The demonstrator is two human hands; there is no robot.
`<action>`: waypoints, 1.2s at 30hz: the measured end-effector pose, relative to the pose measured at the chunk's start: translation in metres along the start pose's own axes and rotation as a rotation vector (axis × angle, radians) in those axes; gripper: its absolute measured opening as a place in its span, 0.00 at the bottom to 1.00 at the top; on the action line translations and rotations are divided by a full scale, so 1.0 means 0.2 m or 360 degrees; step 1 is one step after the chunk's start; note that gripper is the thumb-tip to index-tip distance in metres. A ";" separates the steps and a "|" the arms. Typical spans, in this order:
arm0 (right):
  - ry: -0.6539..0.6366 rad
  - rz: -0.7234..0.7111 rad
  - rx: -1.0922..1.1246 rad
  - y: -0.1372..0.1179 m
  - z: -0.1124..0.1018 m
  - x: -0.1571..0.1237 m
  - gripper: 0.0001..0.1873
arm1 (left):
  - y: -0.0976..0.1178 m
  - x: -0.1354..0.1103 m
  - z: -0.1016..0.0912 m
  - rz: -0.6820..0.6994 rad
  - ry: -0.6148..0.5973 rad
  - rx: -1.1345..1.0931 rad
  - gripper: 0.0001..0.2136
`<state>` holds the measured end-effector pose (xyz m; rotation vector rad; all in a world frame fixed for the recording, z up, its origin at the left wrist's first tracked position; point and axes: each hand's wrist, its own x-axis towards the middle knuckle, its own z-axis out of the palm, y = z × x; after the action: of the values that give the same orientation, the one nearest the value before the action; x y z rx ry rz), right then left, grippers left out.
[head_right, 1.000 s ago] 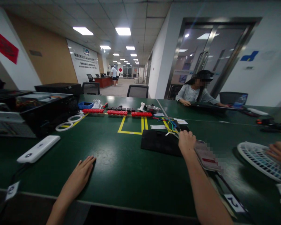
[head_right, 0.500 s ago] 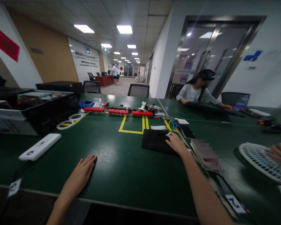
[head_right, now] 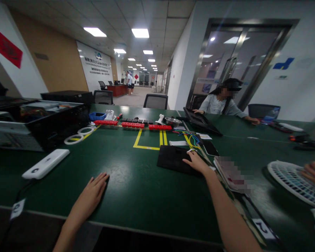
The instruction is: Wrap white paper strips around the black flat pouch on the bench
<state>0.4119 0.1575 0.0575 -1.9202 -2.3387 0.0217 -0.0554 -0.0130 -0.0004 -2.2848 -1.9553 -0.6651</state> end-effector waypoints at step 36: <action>0.0410 -0.0296 -0.0156 -0.79 -0.07 -0.17 0.18 | 0.07 0.02 -0.11 0.0208 -0.0230 -0.0029 0.23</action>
<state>0.2654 0.0931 0.0826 -1.6229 -2.3668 -0.3410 -0.0482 -0.0186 0.0239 -2.5105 -1.8423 -0.5209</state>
